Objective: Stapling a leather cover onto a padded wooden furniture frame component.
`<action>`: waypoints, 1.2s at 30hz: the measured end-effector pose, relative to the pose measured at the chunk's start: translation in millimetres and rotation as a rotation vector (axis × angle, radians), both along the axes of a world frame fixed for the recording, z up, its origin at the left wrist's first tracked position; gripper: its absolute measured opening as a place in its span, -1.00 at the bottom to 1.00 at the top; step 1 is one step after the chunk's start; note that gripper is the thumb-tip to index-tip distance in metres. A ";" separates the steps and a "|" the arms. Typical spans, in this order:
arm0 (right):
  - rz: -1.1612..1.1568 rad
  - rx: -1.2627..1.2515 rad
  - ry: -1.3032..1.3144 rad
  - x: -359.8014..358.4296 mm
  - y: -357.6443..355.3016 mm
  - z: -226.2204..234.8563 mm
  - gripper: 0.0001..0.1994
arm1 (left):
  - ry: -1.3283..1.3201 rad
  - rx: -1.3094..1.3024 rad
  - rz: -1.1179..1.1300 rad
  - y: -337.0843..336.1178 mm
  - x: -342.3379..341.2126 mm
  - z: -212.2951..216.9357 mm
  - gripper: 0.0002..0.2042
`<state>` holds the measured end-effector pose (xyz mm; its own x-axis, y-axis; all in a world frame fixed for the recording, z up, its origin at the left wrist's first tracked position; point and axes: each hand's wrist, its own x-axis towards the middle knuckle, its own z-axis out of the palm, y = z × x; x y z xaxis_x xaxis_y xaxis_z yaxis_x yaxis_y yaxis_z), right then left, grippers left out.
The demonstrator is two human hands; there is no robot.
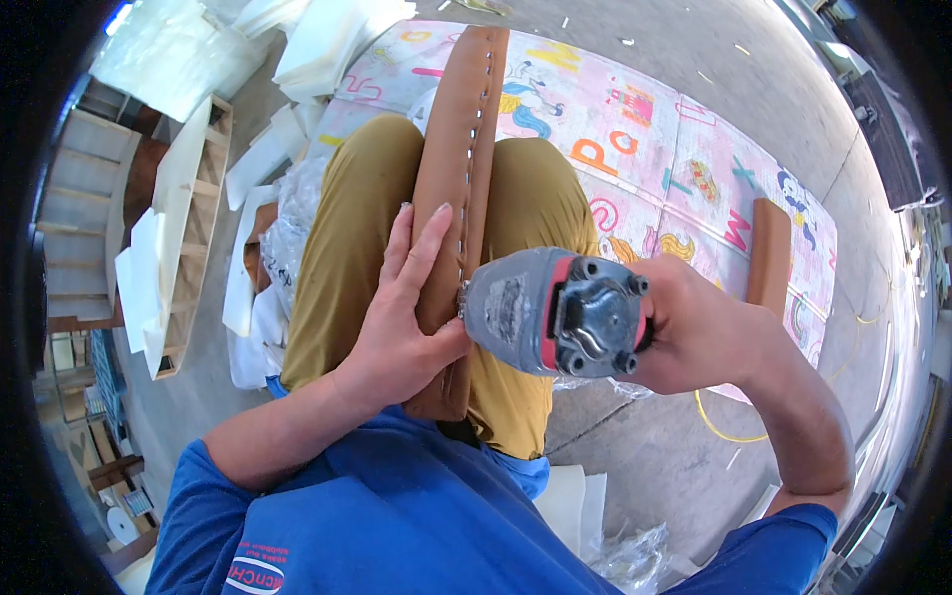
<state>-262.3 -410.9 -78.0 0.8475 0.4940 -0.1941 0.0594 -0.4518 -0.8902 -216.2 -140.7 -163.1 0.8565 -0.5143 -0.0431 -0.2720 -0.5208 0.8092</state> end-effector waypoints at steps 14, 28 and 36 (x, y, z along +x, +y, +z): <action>-1.161 -0.197 0.073 -111.4 -47.8 -144.6 -0.75 | 0.828 -0.841 -0.042 45.6 28.1 -14.7 -0.38; -1.573 -0.032 0.691 -324.7 65.2 -331.4 -0.76 | 0.121 -0.356 -0.164 26.3 58.9 -8.8 -0.43; -1.466 -0.129 0.443 -258.9 33.2 -313.8 -0.79 | 0.294 -0.438 -0.199 11.0 79.2 -12.1 -0.37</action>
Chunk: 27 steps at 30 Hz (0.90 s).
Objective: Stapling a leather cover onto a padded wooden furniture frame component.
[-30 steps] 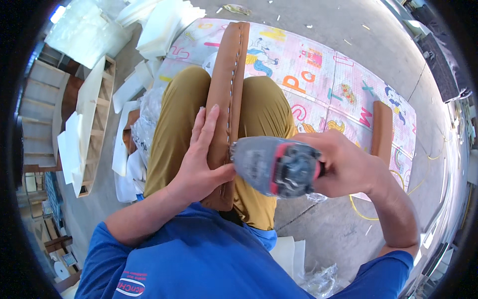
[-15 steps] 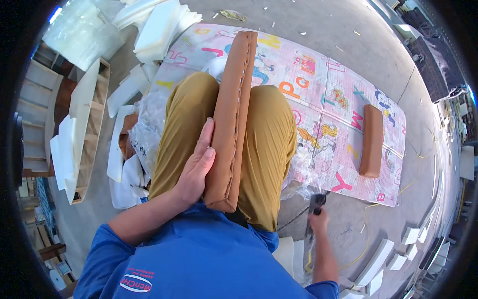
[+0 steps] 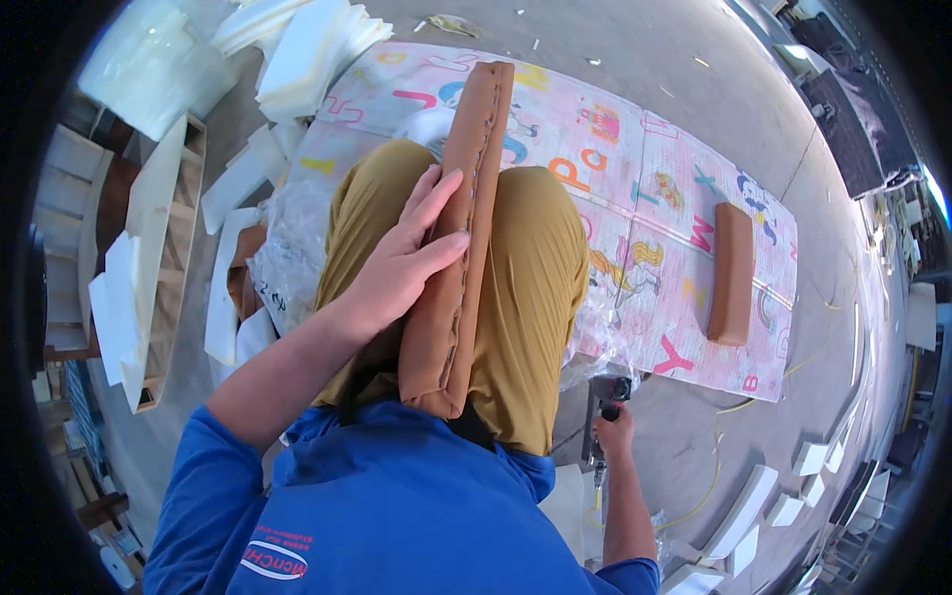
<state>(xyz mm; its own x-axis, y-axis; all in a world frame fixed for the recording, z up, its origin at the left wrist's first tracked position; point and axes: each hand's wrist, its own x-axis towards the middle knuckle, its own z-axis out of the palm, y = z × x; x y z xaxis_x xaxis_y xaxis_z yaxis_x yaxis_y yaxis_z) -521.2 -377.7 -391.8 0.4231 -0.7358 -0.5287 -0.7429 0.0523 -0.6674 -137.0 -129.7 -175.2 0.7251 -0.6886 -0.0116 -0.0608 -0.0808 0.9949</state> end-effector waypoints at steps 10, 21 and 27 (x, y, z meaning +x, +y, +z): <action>0.305 -0.377 0.192 53.5 -46.6 21.4 -0.58 | -0.009 -0.226 0.165 -14.6 -12.0 -32.0 -0.43; -0.191 0.306 -0.360 83.0 17.2 68.1 -0.49 | 0.050 -0.400 -0.016 -79.7 -41.3 1.8 -0.35; 0.128 0.354 -0.701 162.4 76.3 197.9 -0.41 | 0.239 -0.644 -0.040 -93.4 -34.1 -9.2 -0.42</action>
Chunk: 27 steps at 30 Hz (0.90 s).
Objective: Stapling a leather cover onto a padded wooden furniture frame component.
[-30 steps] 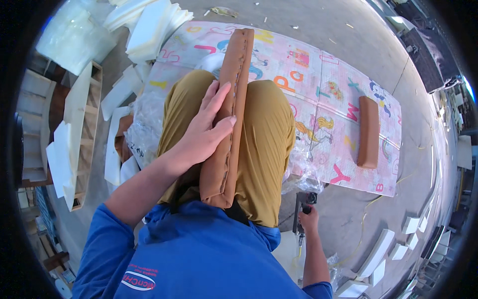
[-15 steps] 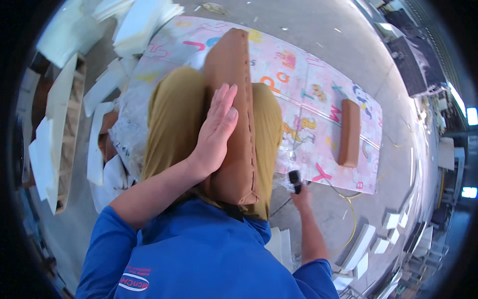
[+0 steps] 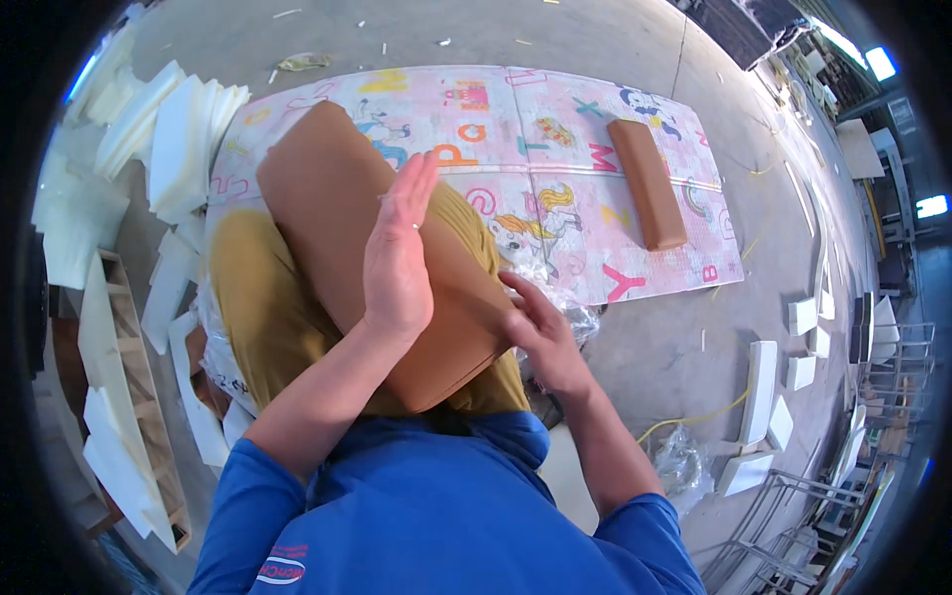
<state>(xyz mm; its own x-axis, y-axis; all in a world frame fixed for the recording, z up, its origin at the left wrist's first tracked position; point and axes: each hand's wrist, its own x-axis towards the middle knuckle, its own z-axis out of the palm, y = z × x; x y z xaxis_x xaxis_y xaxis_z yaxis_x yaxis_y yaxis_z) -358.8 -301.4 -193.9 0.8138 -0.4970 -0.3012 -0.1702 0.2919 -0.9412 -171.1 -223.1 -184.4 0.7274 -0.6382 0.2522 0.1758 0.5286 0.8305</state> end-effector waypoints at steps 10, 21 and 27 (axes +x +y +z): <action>-0.171 0.406 -0.267 -19.0 -2.5 -51.2 -0.26 | 0.029 0.228 0.503 142.0 48.7 -3.3 -0.49; -0.145 0.182 -0.235 -34.3 16.9 -38.1 -0.22 | 0.644 0.305 0.230 72.4 39.9 -14.5 -0.49; -0.024 0.092 -0.289 -46.3 22.2 -23.5 -0.10 | 0.507 0.183 0.193 80.2 46.5 -24.3 -0.58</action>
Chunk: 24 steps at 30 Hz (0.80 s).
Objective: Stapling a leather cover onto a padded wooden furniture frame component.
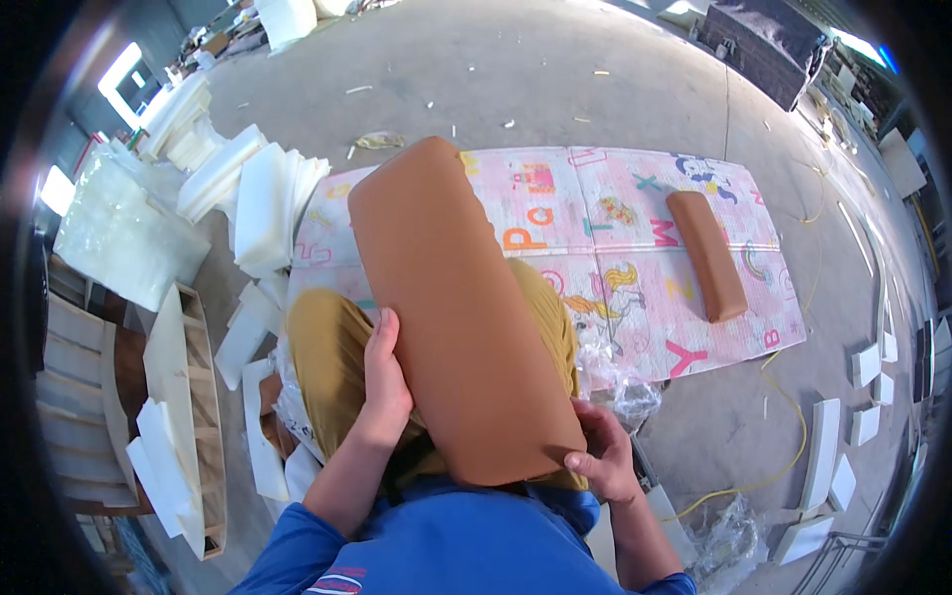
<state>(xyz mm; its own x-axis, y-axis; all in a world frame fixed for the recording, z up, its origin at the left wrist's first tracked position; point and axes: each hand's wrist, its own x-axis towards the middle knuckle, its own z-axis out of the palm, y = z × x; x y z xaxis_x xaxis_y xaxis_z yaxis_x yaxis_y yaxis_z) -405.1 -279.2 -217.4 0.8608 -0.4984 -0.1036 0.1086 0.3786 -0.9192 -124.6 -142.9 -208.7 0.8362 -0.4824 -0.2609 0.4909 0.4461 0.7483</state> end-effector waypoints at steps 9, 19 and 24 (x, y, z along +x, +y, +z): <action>0.240 -0.089 0.026 41.4 -5.0 49.1 0.13 | -0.272 -0.133 -0.042 17.5 1.8 14.7 -0.50; 0.281 -0.248 0.037 58.1 -4.1 55.9 0.00 | -0.296 -0.284 -0.030 29.0 4.4 31.2 -0.38; 0.324 -0.460 0.099 60.4 -1.9 64.9 -0.01 | -0.170 -0.320 -0.022 35.9 36.6 45.6 -0.35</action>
